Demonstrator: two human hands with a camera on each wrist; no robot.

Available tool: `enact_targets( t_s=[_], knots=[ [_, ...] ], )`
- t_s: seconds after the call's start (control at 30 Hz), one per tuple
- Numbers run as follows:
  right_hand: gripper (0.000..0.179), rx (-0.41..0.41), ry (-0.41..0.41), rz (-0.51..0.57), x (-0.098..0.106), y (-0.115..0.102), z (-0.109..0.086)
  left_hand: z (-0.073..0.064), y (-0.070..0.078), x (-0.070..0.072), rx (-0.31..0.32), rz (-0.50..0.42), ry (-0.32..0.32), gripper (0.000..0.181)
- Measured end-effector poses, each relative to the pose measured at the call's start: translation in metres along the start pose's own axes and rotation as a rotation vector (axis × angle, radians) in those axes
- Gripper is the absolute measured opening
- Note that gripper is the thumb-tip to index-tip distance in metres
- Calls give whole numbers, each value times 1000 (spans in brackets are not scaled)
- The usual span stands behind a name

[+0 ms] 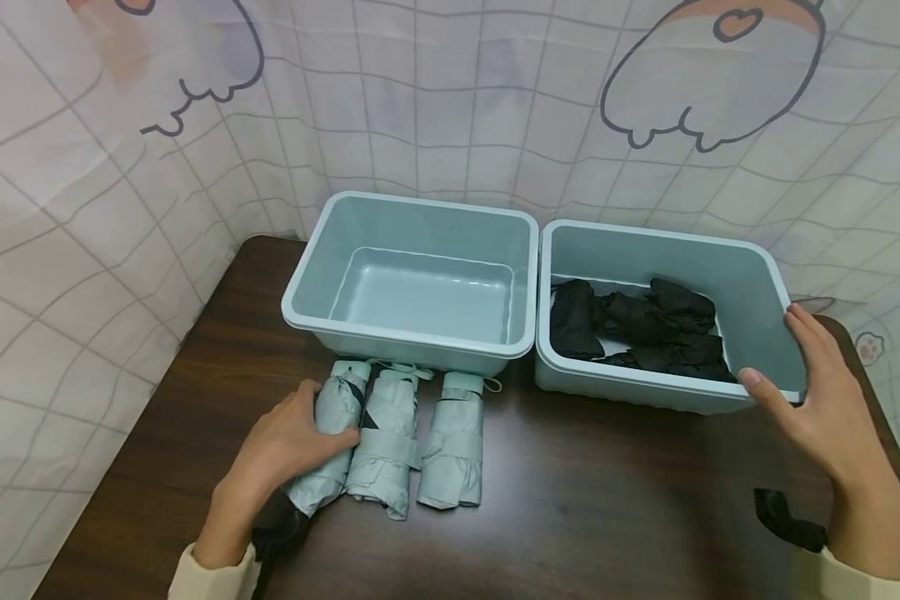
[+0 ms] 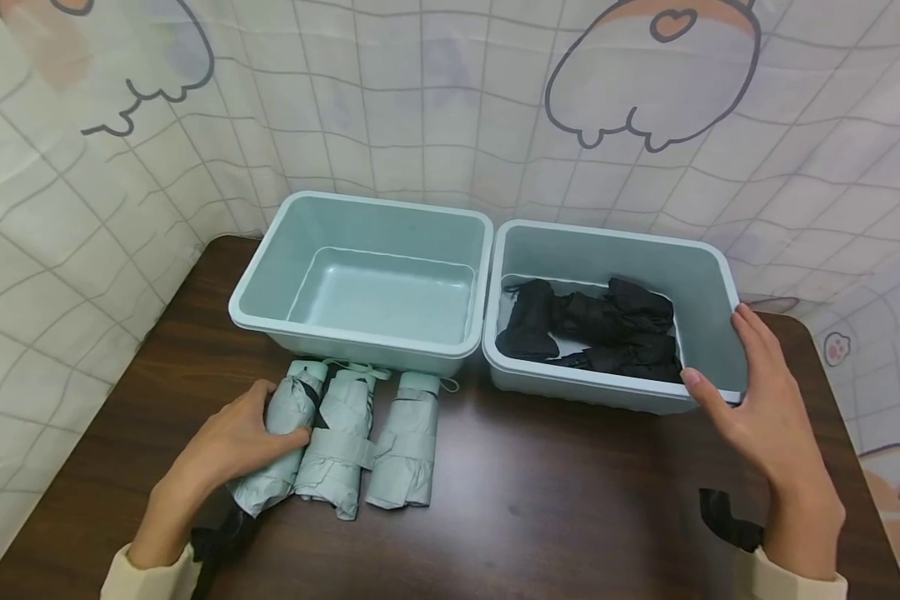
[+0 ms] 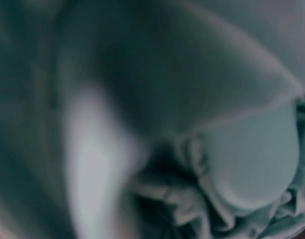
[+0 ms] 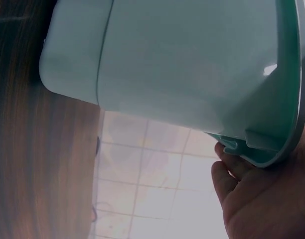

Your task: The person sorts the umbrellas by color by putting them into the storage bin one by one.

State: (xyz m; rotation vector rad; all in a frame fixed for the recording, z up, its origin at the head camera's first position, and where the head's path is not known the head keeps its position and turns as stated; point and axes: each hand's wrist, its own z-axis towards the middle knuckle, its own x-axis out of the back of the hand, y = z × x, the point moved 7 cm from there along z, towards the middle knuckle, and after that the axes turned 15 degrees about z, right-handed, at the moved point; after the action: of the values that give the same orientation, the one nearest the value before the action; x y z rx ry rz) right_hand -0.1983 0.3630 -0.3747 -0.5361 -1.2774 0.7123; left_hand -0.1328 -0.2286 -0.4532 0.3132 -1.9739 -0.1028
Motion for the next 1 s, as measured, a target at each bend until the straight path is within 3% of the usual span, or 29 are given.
enact_targets(
  t_s=[0.4,0.77,1.0],
  knots=[
    [82,23,21,-26,0,-2,2,-2,4,-1,1,13,4,106],
    [79,74,6,37,1,-4,4,-5,6,2,4,37,29,100],
    [81,42,-4,17,1,-3,3,-2,2,5,3,13,59,91]
  ],
)
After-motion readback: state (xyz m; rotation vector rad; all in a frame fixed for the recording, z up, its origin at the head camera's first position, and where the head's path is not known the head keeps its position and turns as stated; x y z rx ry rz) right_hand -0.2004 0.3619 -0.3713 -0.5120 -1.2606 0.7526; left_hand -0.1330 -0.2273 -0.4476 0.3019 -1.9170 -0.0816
